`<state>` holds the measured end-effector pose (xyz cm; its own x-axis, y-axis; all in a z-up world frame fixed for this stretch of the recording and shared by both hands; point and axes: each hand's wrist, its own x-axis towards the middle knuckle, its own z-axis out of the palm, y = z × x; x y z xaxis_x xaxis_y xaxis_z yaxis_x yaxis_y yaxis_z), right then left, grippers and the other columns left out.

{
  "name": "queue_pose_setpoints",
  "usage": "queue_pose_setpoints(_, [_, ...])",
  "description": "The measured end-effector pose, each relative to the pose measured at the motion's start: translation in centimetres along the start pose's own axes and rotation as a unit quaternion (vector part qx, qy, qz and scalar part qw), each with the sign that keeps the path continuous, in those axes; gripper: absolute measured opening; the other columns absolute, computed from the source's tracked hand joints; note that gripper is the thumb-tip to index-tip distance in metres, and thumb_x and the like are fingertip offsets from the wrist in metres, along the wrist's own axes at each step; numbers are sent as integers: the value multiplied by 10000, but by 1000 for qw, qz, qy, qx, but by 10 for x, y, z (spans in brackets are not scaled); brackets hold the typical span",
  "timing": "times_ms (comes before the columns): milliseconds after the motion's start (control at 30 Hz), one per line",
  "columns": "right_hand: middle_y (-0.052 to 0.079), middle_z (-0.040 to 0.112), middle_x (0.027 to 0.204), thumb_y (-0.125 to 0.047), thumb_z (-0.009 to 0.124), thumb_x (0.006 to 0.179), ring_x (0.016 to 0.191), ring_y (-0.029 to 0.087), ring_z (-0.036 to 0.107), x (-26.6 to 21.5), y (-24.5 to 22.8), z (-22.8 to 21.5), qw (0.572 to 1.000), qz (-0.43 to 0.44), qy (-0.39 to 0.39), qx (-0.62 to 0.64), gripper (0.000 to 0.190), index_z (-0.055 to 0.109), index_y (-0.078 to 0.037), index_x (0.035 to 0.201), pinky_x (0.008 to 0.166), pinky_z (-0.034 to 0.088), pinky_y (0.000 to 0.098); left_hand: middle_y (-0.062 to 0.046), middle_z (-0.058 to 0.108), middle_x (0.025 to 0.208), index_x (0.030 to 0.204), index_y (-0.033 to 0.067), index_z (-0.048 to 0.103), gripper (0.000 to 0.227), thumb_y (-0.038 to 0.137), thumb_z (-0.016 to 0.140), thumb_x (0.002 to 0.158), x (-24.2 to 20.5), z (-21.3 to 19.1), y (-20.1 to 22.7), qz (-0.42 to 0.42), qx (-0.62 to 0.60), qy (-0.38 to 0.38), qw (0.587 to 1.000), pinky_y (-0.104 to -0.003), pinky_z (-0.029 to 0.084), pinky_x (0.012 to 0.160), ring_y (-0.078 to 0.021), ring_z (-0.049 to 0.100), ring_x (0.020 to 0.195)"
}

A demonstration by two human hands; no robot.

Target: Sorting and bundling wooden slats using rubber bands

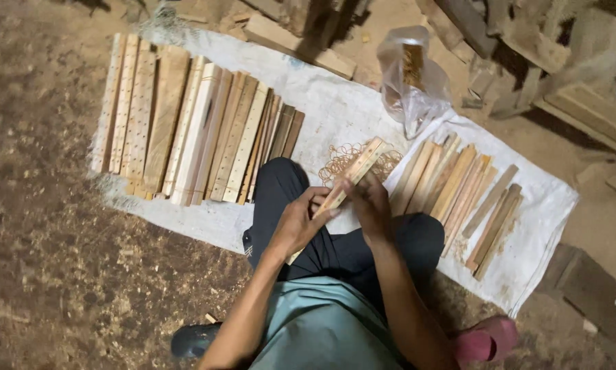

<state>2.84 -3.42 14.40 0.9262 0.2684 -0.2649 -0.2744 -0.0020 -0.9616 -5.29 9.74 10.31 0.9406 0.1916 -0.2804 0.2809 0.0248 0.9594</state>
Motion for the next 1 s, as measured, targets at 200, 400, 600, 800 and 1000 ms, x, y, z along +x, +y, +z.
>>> queue_pose_setpoints(200, [103, 688, 1097, -219, 683, 976, 904, 175, 713, 52, 54, 17, 992, 55, -109, 17, 545, 460, -59, 1446, 766, 612, 263, -205, 720, 1057, 1226, 100, 673, 293, 230, 643, 965, -29, -40, 13, -27, 94, 85, 992, -531, 543, 833, -426, 701, 1018])
queue_pose_setpoints(400, [105, 691, 927, -205, 653, 1016, 756, 175, 738, 75, 98, 84, 968, 90, -230, 54, 363, 540, 17, 1280, 638, 664, 296, -315, 609, 1323, 1420, 12, 532, 435, 229, 483, 1046, -29, -79, 15, -31, 153, 191, 969, -627, 455, 1002, -520, 580, 1221])
queue_pose_setpoints(600, [153, 660, 967, -293, 746, 965, 648, 183, 704, 105, 91, 164, 976, 98, -193, 17, 531, 544, 90, 1273, 578, 656, 286, -252, 570, 1138, 1301, -9, 577, 436, 127, 713, 910, -13, -119, -15, 10, 231, 311, 922, -599, 526, 850, -523, 619, 1054])
queue_pose_setpoints(800, [141, 667, 1001, -221, 668, 1000, 693, 148, 727, 118, 78, 214, 968, 104, -229, 20, 495, 488, 73, 1355, 581, 645, 204, -237, 551, 1102, 1330, -41, 612, 446, 41, 704, 901, 19, -166, -53, 17, 278, 366, 888, -580, 522, 882, -513, 618, 1049])
queue_pose_setpoints(1000, [225, 633, 1268, -213, 650, 1012, 977, 219, 717, 113, 67, 213, 936, 73, -343, -18, 563, 444, -47, 1510, 777, 640, 292, -269, 593, 1137, 1313, -19, 621, 424, -8, 660, 891, 42, -203, -75, 35, 312, 393, 864, -565, 492, 910, -511, 598, 1077])
